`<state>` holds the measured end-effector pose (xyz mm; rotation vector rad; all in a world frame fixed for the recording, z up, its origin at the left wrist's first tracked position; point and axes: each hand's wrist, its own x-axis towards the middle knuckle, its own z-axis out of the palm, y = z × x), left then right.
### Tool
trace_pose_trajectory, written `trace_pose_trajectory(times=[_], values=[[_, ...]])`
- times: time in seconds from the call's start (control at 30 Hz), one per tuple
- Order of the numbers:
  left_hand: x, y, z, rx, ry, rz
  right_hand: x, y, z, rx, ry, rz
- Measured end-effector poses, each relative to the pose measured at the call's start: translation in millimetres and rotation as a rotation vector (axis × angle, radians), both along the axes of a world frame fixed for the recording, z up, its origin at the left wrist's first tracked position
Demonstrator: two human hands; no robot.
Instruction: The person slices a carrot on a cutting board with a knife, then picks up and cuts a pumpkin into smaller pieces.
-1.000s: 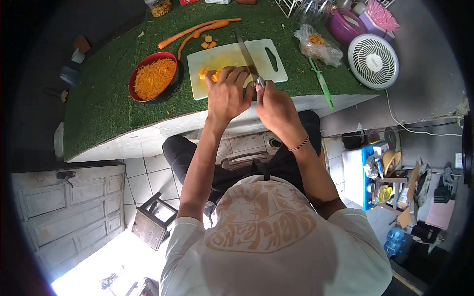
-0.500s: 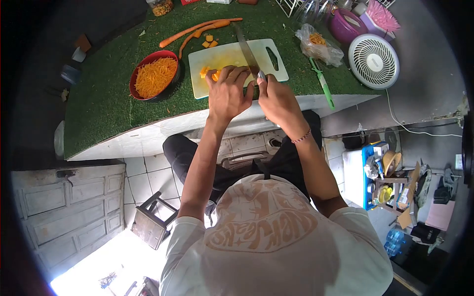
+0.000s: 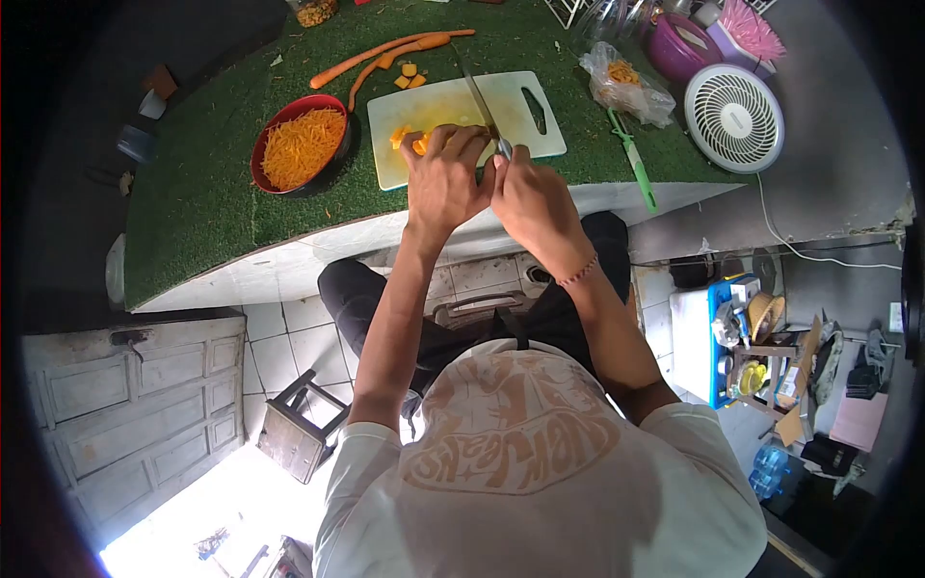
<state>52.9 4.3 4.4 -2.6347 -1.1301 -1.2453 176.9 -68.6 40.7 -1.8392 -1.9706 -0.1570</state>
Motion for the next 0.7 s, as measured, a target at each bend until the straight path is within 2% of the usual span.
trace_pose_trajectory(times=[0.03, 0.13, 0.23, 0.37, 0.5, 0.63, 0.7], values=[[-0.1, -0.8, -0.4, -0.008, 0.008, 0.003, 1.7, 4.3, -2.4, 0.051, -0.116, 0.046], [-0.3, -1.1, 0.6, -0.020, 0.020, 0.006, 11.0, 18.3, 14.9, -0.078, 0.090, 0.012], [-0.4, -0.5, -0.8, -0.008, 0.000, 0.003, 20.5, 18.6, 32.7, -0.372, 0.439, -0.186], [0.7, -0.4, -3.5, 0.010, -0.029, -0.009, 33.7, 5.5, 25.8, -0.376, 0.555, -0.200], [-2.9, -0.5, -7.3, 0.030, -0.068, -0.043, 22.1, -7.5, 23.6, -0.382, 0.565, -0.115], [-15.4, -10.7, 5.2, 0.054, -0.106, 0.027, 15.9, -6.1, 15.8, -0.361, 0.587, -0.074], [-28.8, -14.6, 17.6, 0.050, -0.068, 0.100, 23.1, -5.4, 23.7, -0.453, 0.652, -0.130]])
